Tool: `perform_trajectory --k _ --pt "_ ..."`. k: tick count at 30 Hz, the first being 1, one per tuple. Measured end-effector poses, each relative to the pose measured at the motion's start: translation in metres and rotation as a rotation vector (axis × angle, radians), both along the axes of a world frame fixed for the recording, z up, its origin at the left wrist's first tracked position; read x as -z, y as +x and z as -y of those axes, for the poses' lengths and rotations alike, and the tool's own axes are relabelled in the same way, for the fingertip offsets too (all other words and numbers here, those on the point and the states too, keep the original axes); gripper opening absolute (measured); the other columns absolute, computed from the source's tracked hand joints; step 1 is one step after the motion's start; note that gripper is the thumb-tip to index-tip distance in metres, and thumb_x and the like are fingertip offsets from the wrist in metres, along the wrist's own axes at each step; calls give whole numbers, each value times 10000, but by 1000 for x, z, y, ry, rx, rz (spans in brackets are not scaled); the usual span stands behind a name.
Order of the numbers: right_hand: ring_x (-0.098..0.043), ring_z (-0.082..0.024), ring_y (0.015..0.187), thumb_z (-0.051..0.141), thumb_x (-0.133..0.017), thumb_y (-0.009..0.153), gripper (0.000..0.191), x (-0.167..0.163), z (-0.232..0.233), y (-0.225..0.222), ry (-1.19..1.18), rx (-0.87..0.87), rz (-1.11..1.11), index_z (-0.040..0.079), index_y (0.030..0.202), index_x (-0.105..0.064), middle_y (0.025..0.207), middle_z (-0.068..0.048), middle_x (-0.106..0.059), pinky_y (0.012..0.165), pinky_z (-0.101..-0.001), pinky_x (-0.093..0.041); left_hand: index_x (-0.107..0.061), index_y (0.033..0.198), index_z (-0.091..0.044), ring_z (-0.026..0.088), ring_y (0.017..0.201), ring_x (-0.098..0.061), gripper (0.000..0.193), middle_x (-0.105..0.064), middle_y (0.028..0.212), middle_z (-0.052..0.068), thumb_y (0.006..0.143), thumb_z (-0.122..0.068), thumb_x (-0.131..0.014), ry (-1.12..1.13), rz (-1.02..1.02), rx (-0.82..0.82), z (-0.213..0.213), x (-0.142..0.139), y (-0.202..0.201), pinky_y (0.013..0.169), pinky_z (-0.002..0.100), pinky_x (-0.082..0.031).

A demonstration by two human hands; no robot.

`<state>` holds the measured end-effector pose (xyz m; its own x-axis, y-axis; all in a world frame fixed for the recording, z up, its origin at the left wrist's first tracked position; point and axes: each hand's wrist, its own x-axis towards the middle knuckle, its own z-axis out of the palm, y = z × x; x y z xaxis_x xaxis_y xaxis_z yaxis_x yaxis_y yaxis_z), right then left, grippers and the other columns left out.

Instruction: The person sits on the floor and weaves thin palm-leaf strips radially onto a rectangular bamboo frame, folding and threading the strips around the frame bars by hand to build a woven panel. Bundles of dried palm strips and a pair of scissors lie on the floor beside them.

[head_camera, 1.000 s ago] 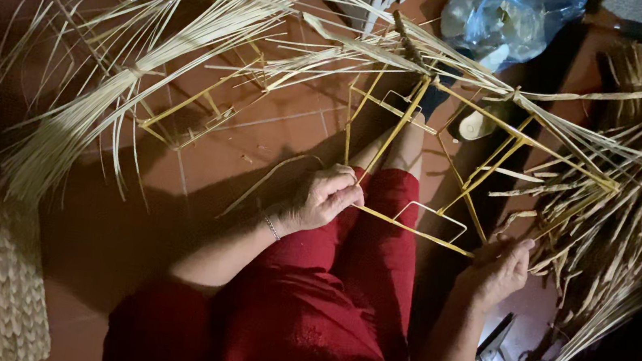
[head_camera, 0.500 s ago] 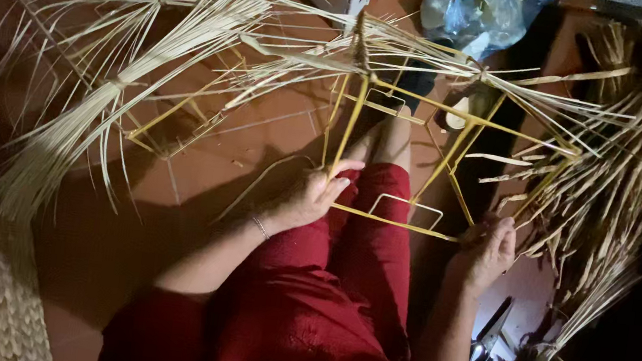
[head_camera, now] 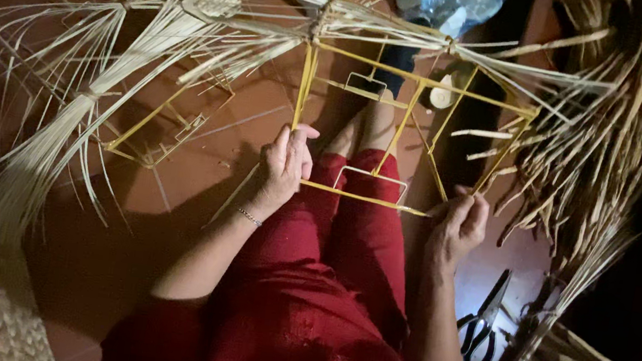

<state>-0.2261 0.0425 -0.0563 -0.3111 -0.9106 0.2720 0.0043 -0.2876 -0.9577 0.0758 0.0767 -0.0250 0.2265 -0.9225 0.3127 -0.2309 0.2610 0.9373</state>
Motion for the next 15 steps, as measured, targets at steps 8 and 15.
perform_trajectory --k 8,15 --pt "-484 -83 717 182 -519 1151 233 -15 -2 13 76 20 -111 39 1257 -669 825 7 -546 639 -253 -400 -596 1066 -50 64 480 -455 375 -479 577 -17 1155 -348 -387 71 -178 -11 0 12 15 464 232 -352" --pt "-615 -138 978 166 -511 1109 269 -47 -11 15 -118 -131 -305 5 1285 -636 1140 -59 -662 875 -272 -507 -589 1082 -23 86 483 -472 408 -496 610 0 1165 -377 -405 44 -255 40 3 -7 27 476 231 -351"
